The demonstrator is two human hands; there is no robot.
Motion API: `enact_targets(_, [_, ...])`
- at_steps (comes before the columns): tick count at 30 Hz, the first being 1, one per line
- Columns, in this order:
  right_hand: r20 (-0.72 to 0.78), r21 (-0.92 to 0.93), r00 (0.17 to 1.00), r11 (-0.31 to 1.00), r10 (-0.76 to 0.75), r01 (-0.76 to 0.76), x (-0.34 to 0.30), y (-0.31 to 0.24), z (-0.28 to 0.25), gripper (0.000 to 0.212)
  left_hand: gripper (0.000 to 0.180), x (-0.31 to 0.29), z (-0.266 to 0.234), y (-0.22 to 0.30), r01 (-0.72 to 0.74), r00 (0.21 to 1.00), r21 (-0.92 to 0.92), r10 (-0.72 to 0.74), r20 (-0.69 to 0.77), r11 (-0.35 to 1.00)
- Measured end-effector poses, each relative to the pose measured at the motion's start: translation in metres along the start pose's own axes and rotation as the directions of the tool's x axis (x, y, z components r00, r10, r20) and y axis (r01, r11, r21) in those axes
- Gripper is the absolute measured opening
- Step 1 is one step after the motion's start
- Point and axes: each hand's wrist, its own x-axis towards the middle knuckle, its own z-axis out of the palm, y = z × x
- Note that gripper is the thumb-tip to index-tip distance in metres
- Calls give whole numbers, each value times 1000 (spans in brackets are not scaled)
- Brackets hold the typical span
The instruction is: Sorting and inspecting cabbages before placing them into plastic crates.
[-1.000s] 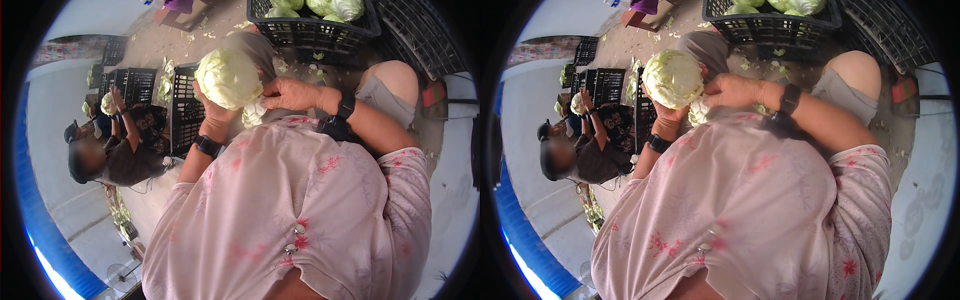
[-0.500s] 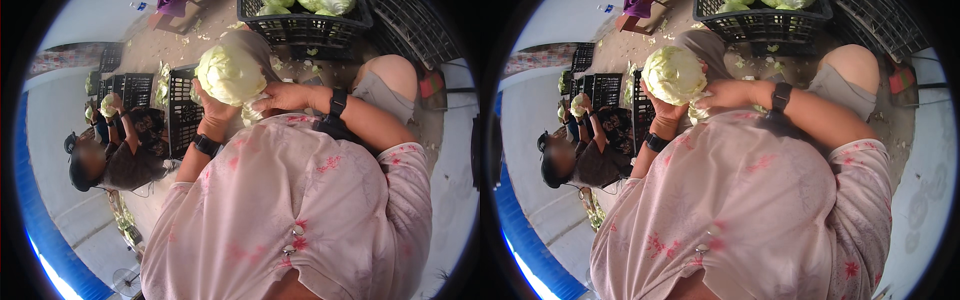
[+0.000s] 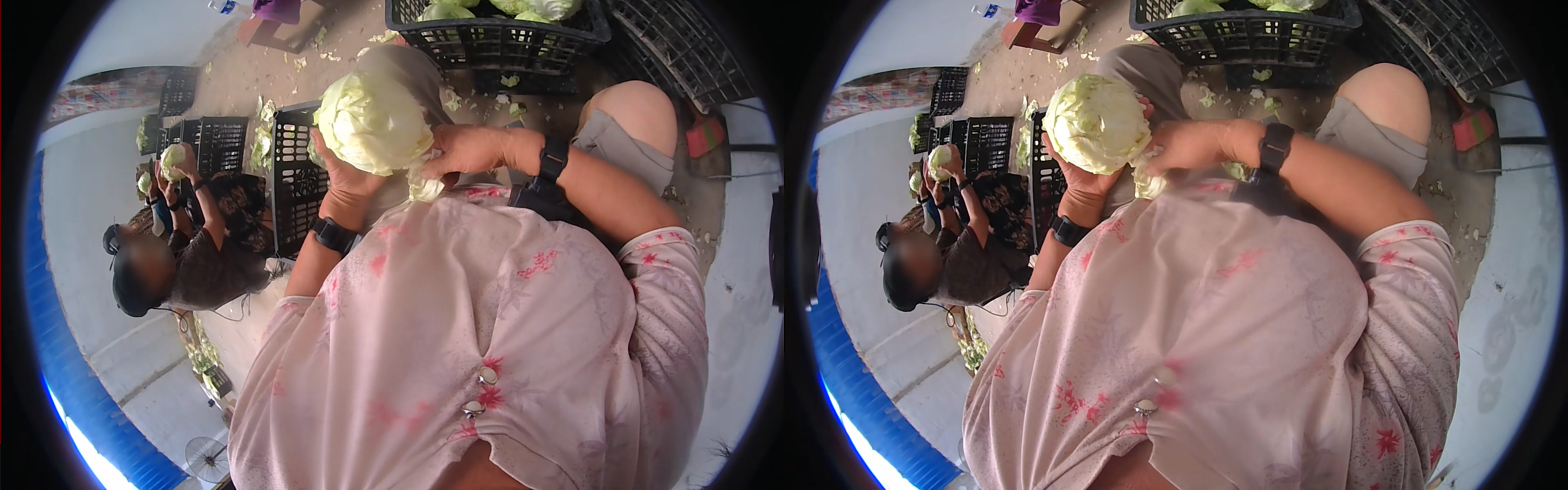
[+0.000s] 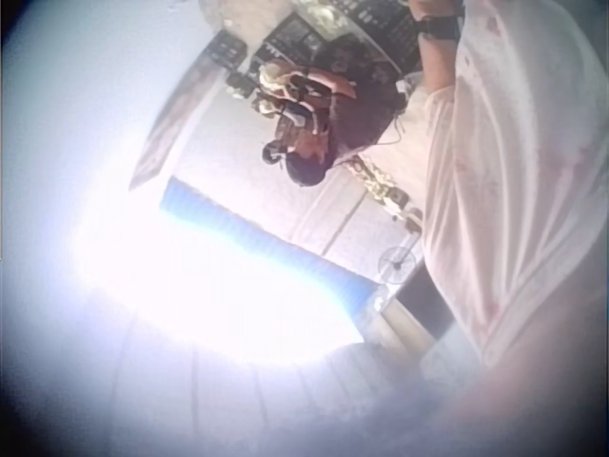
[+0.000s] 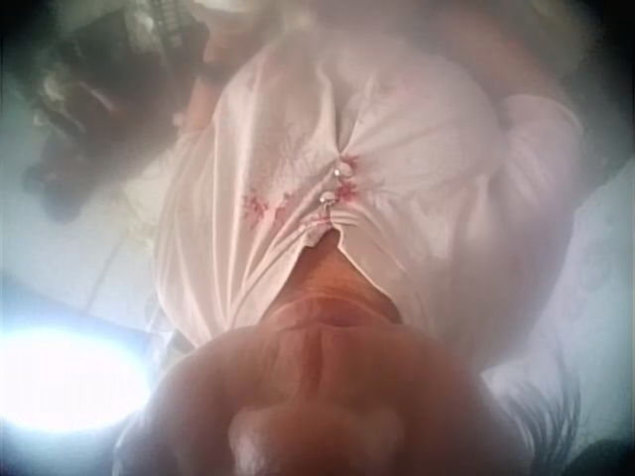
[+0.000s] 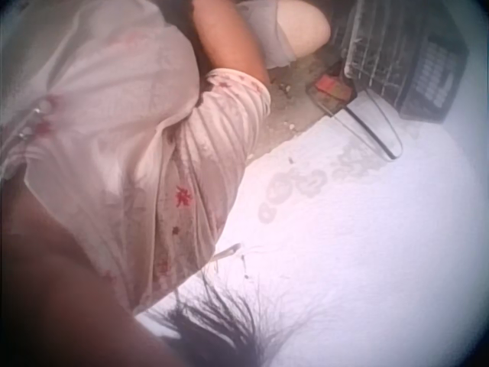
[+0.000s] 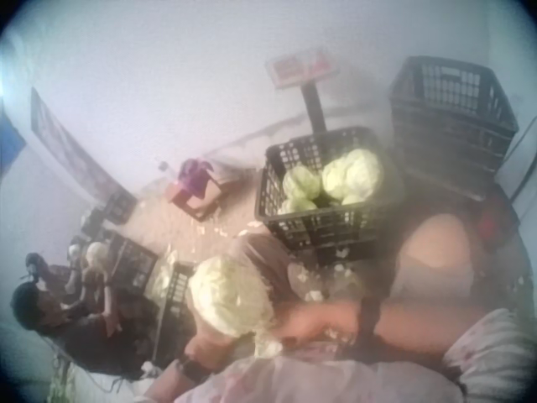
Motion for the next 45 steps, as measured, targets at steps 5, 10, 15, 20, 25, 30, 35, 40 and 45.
enact_targets(5, [255,4,966,999,-48,49,-10,-12,-16,32,117,0,-8,2,-26,999,47,27,-32,999])
enact_targets(10, [233,-1,971,999,-49,51,-13,-4,-29,26,120,-2,-8,4,-37,998,61,40,-47,997])
enact_targets(15, [-60,-191,987,969,149,-157,-13,4,-49,28,122,-2,-4,5,3,1000,17,-3,-10,1000])
enact_targets(20, [-136,-607,983,774,122,-181,-21,18,-62,32,124,-3,-10,4,-7,1000,58,6,12,998])
enact_targets(25, [-168,-717,962,642,217,-270,-24,31,-59,36,125,-3,-15,3,4,1000,99,-3,-10,995])
enact_targets(30, [-229,-623,969,751,91,-218,-22,31,-55,41,124,-3,-19,2,6,1000,144,-8,9,990])
enact_targets(35, [-138,-492,989,863,50,-113,-13,16,-52,40,122,-7,-25,2,19,1000,91,-21,22,996])
enact_targets(40, [-65,-326,997,945,-47,23,-12,2,-43,40,121,-10,-27,4,31,999,52,-33,39,998])
enact_targets(45, [-73,-274,997,962,-35,14,-11,7,-42,41,121,-12,-21,6,20,1000,105,-22,22,994])
